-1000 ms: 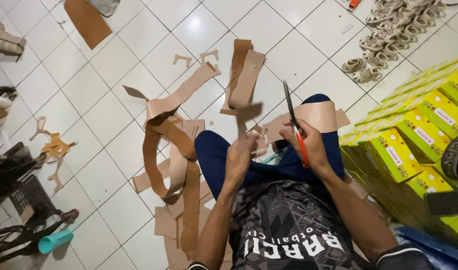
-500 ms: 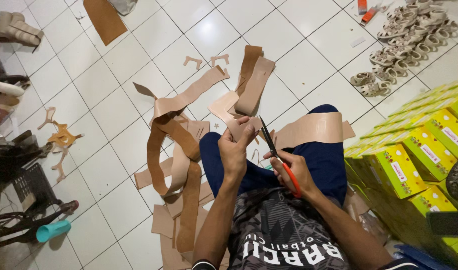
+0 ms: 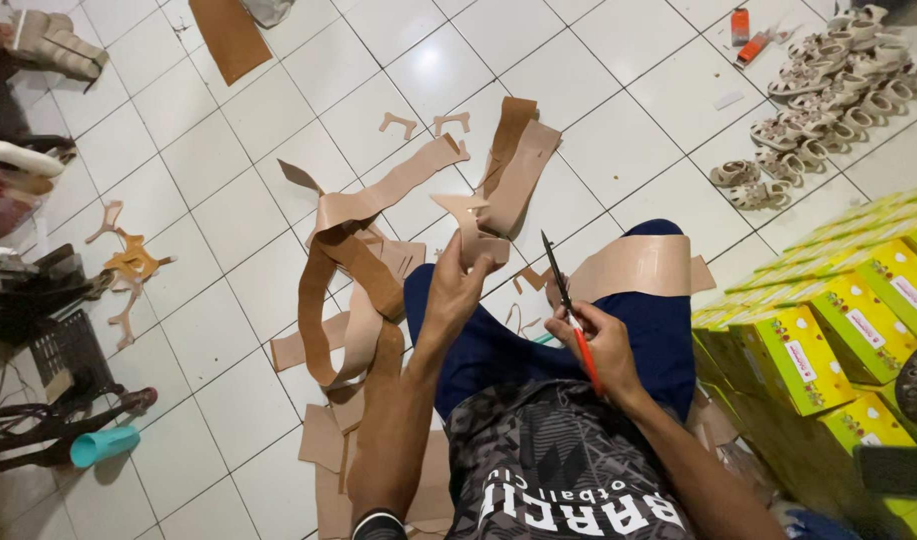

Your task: The person sits on the floor and uses red-handled scissors to cut a long strip of light brown material into smaller pieces. They repeatedly trim the material and drop the cut pieces onto the floor. The person briefly stands to move a green plastic stool before resuming the cutting task.

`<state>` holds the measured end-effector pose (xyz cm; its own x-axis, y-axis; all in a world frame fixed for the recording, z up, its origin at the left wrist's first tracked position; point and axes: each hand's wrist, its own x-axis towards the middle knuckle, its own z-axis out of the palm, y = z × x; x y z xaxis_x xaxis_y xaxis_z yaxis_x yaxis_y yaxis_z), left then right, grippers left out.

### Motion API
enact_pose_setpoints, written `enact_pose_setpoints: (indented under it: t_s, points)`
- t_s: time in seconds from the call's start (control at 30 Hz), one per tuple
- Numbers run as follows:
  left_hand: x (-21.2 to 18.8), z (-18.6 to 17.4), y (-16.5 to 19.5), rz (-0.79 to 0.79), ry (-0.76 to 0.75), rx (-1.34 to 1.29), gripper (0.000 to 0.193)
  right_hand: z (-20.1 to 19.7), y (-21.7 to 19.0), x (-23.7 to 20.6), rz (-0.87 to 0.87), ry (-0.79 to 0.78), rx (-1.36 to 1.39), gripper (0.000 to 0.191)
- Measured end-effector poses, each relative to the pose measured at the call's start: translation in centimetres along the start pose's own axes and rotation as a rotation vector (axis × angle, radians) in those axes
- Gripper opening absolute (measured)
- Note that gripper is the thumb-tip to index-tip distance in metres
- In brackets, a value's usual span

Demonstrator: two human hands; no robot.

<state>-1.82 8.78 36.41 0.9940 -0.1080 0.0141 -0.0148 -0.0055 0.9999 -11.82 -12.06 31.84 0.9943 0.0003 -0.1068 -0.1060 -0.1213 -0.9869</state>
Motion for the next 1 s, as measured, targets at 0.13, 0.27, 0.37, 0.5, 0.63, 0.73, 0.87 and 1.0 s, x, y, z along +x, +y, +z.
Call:
enact_pose_setpoints:
  t_s: [0.13, 0.27, 0.37, 0.5, 0.63, 0.73, 0.87, 1.0]
  points:
    - [1.6, -1.4, 1.7, 0.017, 0.071, 0.209, 0.047, 0.0, -0.4, 0.1, 0.057, -0.015, 0.033, 0.042]
    - [1.3, -1.1, 3.5, 0.037, 0.02, 0.099, 0.047, 0.0, -1.7, 0.5, 0.264, -0.16, 0.084, 0.051]
    - [0.4, -0.6, 4.6, 0.016, -0.038, 0.1, 0.048, 0.2, -2.8, 1.3, 0.124, -0.216, -0.077, 0.058]
    - [-0.2, 0.0, 5.4, 0.023, -0.047, 0.137, 0.049, 0.3, -3.8, 1.5, 0.121, -0.23, -0.1, 0.064]
    - [-0.5, 0.4, 5.7, 0.027, -0.036, 0.171, 0.048, 0.2, -4.1, 1.4, 0.101, -0.236, -0.051, 0.068]
    - [-0.6, 0.3, 5.7, 0.022, -0.048, 0.162, 0.048, 0.0, -4.1, 1.3, 0.14, -0.233, -0.08, 0.069]
    - [-0.7, 0.2, 5.4, 0.004, -0.061, 0.151, 0.048, -0.1, -3.9, 1.2, 0.129, -0.194, -0.099, 0.061]
    - [-0.6, 0.4, 4.9, 0.044, -0.071, 0.09, 0.045, 0.0, -3.8, 1.0, 0.063, -0.141, -0.177, 0.048]
